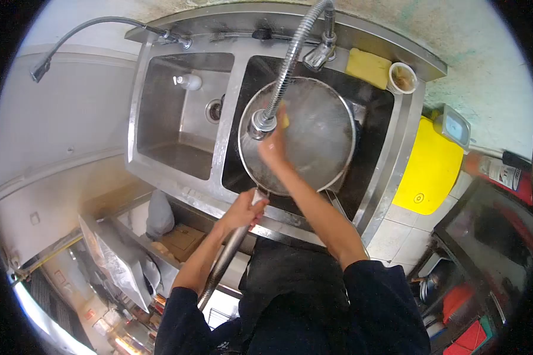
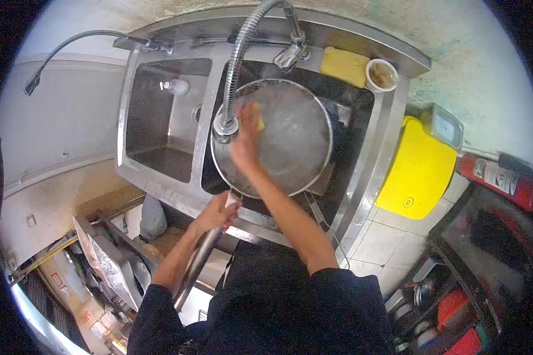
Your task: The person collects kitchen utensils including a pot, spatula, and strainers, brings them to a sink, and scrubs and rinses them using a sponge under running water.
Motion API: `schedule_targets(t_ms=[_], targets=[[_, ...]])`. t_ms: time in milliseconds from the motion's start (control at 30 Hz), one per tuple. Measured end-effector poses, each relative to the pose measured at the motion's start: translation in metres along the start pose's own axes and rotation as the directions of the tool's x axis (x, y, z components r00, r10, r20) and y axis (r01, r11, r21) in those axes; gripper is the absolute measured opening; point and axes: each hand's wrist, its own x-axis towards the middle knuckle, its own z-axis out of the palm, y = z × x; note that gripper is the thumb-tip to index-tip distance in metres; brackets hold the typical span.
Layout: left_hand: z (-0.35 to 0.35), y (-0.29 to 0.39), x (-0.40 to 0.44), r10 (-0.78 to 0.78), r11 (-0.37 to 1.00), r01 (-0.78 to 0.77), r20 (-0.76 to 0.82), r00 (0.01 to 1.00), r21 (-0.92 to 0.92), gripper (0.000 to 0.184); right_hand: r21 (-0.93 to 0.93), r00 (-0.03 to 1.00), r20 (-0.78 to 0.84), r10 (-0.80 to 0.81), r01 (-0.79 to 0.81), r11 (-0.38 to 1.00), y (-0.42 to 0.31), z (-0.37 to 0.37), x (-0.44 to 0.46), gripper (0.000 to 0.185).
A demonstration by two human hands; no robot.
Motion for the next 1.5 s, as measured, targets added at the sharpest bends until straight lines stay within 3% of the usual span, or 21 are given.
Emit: schedule_targets(t_ms=[133, 200, 300, 367, 467, 567, 600, 633, 667, 700, 733, 867, 933, 1200, 1267, 1300, 1333, 1367, 1400, 1433, 1500], targets=[[-0.008, 0.0, -0.009, -0.005, 0.976, 0.018, 0.061, 0.998, -0.218, 0.015, 0.078, 0.814, 0.581, 0.013, -0.072, 0.994, -0.059, -0.018, -0.037, 0.068], [-0.014, -0.008, -0.017, -0.006, 0.96, 0.019, 0.047, 0.999, -0.28, 0.016, -0.078, 0.549, 0.759, -0.35, 0.61, 0.789, -0.046, -0.041, -0.034, 0.066], [-0.012, -0.009, -0.027, -0.005, 0.962, 0.041, 0.135, 0.991, -0.27, 0.018, -0.342, 0.605, 0.732, -0.313, 0.724, 0.599, -0.019, -0.032, 0.022, 0.063], [-0.007, -0.001, -0.034, -0.055, 0.942, 0.121, 0.213, 0.976, -0.313, 0.017, -0.395, 0.878, 0.187, -0.442, 0.479, 0.784, -0.013, -0.021, 0.046, 0.057], [-0.007, -0.002, -0.031, -0.019, 0.934, 0.085, 0.188, 0.982, -0.348, 0.018, -0.064, 0.705, 0.299, -0.643, 0.687, 0.724, -0.025, 0.007, 0.019, 0.048], [-0.008, -0.009, -0.041, -0.017, 0.955, 0.071, 0.184, 0.983, -0.289, 0.023, -0.168, 0.553, 0.451, -0.7, 0.823, 0.542, -0.016, -0.002, 0.042, 0.044], [-0.009, -0.011, -0.046, -0.044, 0.965, 0.09, 0.188, 0.981, -0.247, 0.026, -0.459, 0.678, 0.735, -0.008, 0.507, 0.73, -0.066, -0.024, 0.078, 0.047], [-0.01, -0.01, -0.049, -0.044, 0.962, 0.091, 0.18, 0.983, -0.257, 0.026, -0.45, 0.669, 0.744, -0.012, 0.513, 0.731, -0.053, -0.019, 0.082, 0.047], [-0.009, -0.007, -0.05, -0.022, 0.958, 0.068, 0.166, 0.986, -0.278, 0.028, -0.482, 0.846, 0.447, -0.292, 0.503, 0.717, -0.031, -0.014, 0.083, 0.049], [-0.009, -0.005, -0.05, -0.001, 0.954, 0.048, 0.156, 0.988, -0.295, 0.029, -0.511, 0.852, 0.062, -0.52, 0.474, 0.717, -0.019, -0.013, 0.082, 0.051], [-0.009, -0.006, -0.046, 0.016, 0.962, 0.03, 0.163, 0.986, -0.272, 0.029, -0.396, 0.867, 0.017, -0.498, 0.463, 0.793, -0.033, -0.007, 0.07, 0.054], [-0.014, -0.01, -0.039, 0.05, 0.951, -0.003, 0.146, 0.988, -0.309, 0.029, -0.053, 0.661, 0.425, -0.618, 0.7, 0.712, -0.038, 0.008, 0.041, 0.057], [-0.022, -0.009, -0.05, 0.014, 0.955, 0.017, 0.1, 0.995, -0.295, 0.028, -0.314, 0.527, 0.59, -0.611, 0.847, 0.428, -0.038, -0.014, 0.069, 0.056], [-0.044, -0.015, -0.065, -0.01, 0.9, -0.01, -0.044, 0.999, -0.436, 0.022, -0.611, 0.56, 0.658, -0.504, 0.788, 0.078, -0.034, -0.079, 0.116, 0.049], [-0.056, -0.016, -0.062, 0.004, 0.912, -0.048, -0.108, 0.994, -0.407, 0.022, -0.592, 0.577, 0.709, -0.405, 0.799, 0.104, -0.031, -0.093, 0.087, 0.042], [-0.061, -0.014, -0.058, 0.021, 0.925, -0.085, -0.173, 0.985, -0.369, 0.021, -0.626, 0.72, 0.692, -0.059, 0.639, 0.448, -0.026, -0.091, 0.064, 0.037], [-0.063, -0.009, -0.054, 0.054, 0.91, -0.132, -0.202, 0.978, -0.394, 0.019, -0.662, 0.682, 0.66, 0.315, 0.33, 0.673, -0.026, -0.086, 0.038, 0.033], [-0.064, -0.006, -0.049, 0.06, 0.909, -0.137, -0.201, 0.978, -0.394, 0.019, -0.549, 0.583, 0.764, 0.276, 0.364, 0.752, -0.035, -0.084, 0.015, 0.028], [-0.064, -0.002, -0.043, 0.079, 0.904, -0.154, -0.199, 0.977, -0.398, 0.02, -0.254, 0.627, 0.758, -0.181, 0.538, 0.804, -0.036, -0.078, -0.014, 0.033], [-0.063, 0.001, -0.038, 0.092, 0.901, -0.164, -0.193, 0.977, -0.402, 0.021, -0.14, 0.743, 0.587, -0.322, 0.485, 0.863, -0.033, -0.054, -0.047, 0.039], [-0.063, 0.005, -0.028, 0.108, 0.9, -0.183, -0.204, 0.973, -0.395, 0.021, 0.063, 0.803, 0.535, -0.262, 0.271, 0.96, -0.069, -0.038, -0.057, 0.05]])
